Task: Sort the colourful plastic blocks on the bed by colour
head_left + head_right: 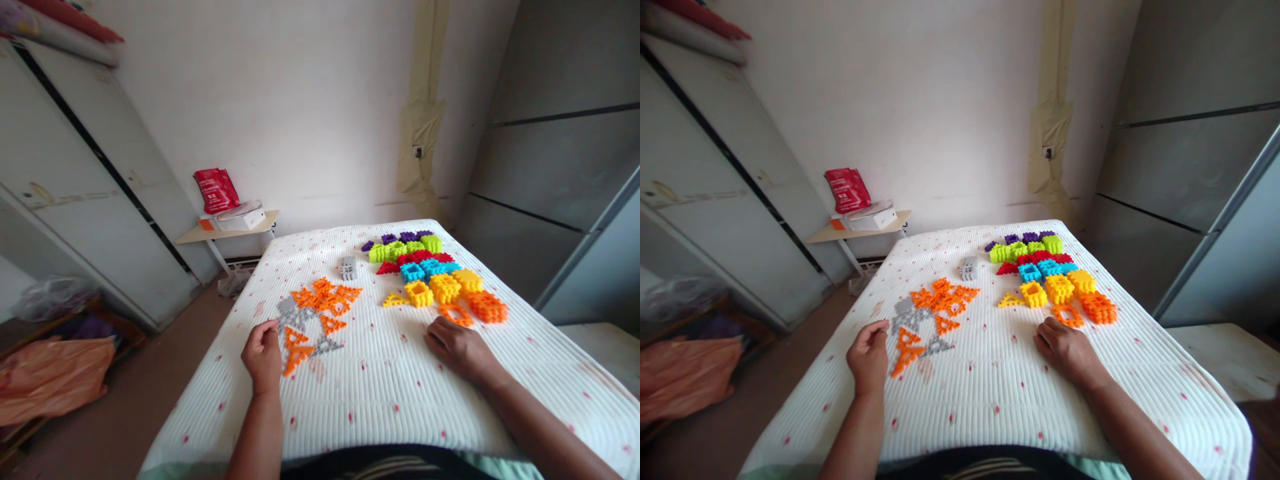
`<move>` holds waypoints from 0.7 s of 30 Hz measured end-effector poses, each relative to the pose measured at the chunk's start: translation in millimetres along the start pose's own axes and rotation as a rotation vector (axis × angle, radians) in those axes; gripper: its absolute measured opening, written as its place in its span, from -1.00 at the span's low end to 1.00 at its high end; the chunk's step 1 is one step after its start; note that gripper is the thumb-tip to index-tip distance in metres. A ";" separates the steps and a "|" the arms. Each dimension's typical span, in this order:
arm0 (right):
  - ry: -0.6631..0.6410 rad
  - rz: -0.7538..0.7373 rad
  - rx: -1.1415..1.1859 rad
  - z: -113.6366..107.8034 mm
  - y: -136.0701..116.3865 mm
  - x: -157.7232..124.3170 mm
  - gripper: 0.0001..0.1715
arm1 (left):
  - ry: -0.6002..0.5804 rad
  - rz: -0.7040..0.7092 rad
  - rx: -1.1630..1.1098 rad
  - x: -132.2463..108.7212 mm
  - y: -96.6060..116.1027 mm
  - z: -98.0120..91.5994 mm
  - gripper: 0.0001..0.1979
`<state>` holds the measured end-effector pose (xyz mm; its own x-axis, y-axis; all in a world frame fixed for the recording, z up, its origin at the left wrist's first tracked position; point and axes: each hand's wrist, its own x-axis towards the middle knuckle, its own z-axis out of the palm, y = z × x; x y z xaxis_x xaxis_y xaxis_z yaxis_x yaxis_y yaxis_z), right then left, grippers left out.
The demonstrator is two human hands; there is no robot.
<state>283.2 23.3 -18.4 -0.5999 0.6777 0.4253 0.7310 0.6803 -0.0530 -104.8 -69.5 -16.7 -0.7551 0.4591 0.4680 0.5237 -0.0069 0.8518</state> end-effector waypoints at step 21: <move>-0.076 0.084 0.020 -1.9 -3.6 2.4 -0.61 | -0.353 -0.133 0.381 -5.6 -9.0 -5.3 -0.60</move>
<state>279.6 22.0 -15.5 -0.5605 0.7509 0.3492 0.7732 0.6255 -0.1039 -107.3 -76.7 -25.8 -0.6806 0.7054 0.1979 0.5880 0.3648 0.7220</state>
